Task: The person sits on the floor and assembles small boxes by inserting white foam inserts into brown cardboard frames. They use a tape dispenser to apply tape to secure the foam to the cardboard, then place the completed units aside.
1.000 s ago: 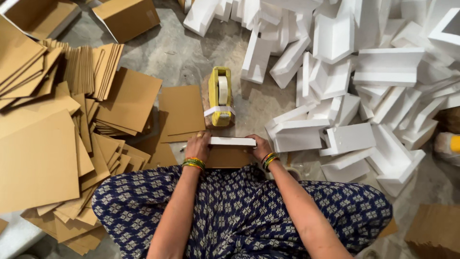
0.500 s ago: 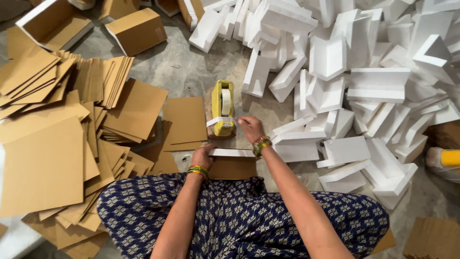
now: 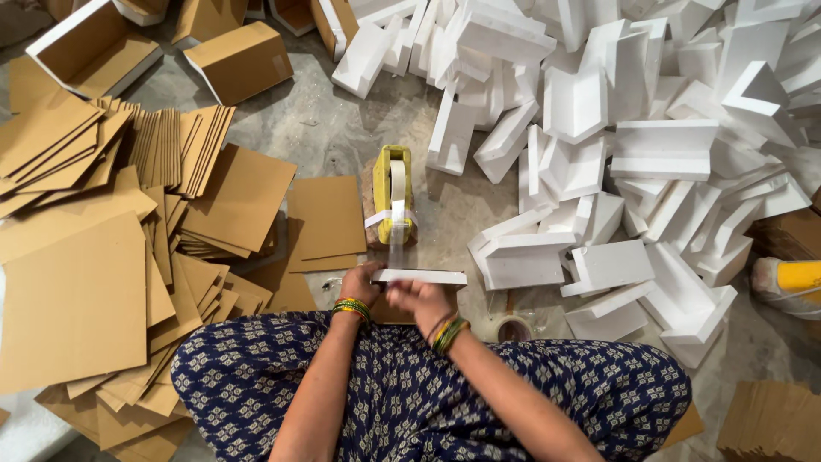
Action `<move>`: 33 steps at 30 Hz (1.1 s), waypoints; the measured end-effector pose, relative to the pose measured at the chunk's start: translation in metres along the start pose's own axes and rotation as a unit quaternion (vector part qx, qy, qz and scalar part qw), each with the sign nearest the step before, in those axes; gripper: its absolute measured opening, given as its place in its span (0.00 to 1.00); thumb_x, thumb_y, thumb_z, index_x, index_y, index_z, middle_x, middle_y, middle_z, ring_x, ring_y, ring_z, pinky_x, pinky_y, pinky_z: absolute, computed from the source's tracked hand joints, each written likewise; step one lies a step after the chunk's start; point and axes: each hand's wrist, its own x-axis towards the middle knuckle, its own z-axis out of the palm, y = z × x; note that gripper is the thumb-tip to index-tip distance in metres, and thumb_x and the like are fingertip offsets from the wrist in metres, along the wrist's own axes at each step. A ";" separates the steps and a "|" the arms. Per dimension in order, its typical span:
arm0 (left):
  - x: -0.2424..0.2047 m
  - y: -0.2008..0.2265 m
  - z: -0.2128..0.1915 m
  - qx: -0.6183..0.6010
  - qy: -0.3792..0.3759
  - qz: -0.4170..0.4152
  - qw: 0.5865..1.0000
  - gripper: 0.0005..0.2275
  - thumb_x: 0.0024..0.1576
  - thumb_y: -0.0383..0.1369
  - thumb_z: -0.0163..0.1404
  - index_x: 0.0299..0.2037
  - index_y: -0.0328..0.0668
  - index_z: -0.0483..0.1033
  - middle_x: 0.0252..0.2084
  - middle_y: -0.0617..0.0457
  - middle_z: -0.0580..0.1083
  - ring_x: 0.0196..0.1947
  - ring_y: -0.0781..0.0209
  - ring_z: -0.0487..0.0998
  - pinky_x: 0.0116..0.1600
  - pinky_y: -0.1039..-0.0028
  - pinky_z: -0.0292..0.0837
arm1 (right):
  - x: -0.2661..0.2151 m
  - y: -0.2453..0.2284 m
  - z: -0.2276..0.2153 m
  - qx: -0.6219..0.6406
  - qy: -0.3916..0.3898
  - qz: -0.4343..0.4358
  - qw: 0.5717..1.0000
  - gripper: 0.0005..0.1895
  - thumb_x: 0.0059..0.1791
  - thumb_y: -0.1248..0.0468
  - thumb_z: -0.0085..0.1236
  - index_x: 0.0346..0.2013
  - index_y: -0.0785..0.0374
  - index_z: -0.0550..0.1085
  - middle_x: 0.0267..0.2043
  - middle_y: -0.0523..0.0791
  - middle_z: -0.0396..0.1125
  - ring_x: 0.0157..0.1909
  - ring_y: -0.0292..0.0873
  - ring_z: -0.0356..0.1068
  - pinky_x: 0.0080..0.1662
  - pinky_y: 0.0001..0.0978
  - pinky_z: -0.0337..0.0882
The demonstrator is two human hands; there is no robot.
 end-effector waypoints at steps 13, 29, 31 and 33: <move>-0.001 0.012 -0.011 0.007 -0.120 -0.062 0.991 0.22 0.43 0.31 0.64 0.50 0.45 0.77 0.48 0.43 0.78 0.48 0.45 0.79 0.56 0.62 0.72 | 0.063 0.121 -0.024 -0.296 0.137 0.014 0.945 0.17 0.37 0.72 0.71 0.39 0.69 0.80 0.38 0.46 0.77 0.37 0.36 0.75 0.41 0.26 0.75; -0.006 -0.004 0.015 0.030 -0.045 -0.002 0.999 0.22 0.41 0.27 0.63 0.49 0.46 0.79 0.43 0.43 0.79 0.46 0.42 0.79 0.52 0.60 0.74 | 0.064 0.011 -0.018 -0.231 0.255 -0.234 0.909 0.13 0.49 0.57 0.61 0.41 0.64 0.81 0.32 0.43 0.76 0.33 0.35 0.72 0.38 0.27 0.72; -0.007 0.002 0.011 0.037 -0.045 -0.007 0.998 0.22 0.42 0.27 0.64 0.50 0.46 0.79 0.43 0.42 0.79 0.46 0.42 0.79 0.52 0.60 0.74 | 0.083 -0.005 -0.020 -0.260 0.221 -0.189 0.921 0.15 0.47 0.56 0.64 0.40 0.65 0.82 0.32 0.44 0.76 0.34 0.35 0.72 0.40 0.28 0.73; -0.006 0.008 0.008 0.016 -0.035 0.008 0.999 0.22 0.41 0.27 0.64 0.49 0.45 0.79 0.44 0.43 0.79 0.46 0.42 0.79 0.52 0.60 0.75 | 0.099 -0.014 -0.024 -0.294 0.165 -0.083 0.938 0.16 0.42 0.56 0.70 0.37 0.65 0.83 0.33 0.45 0.77 0.34 0.36 0.73 0.40 0.29 0.73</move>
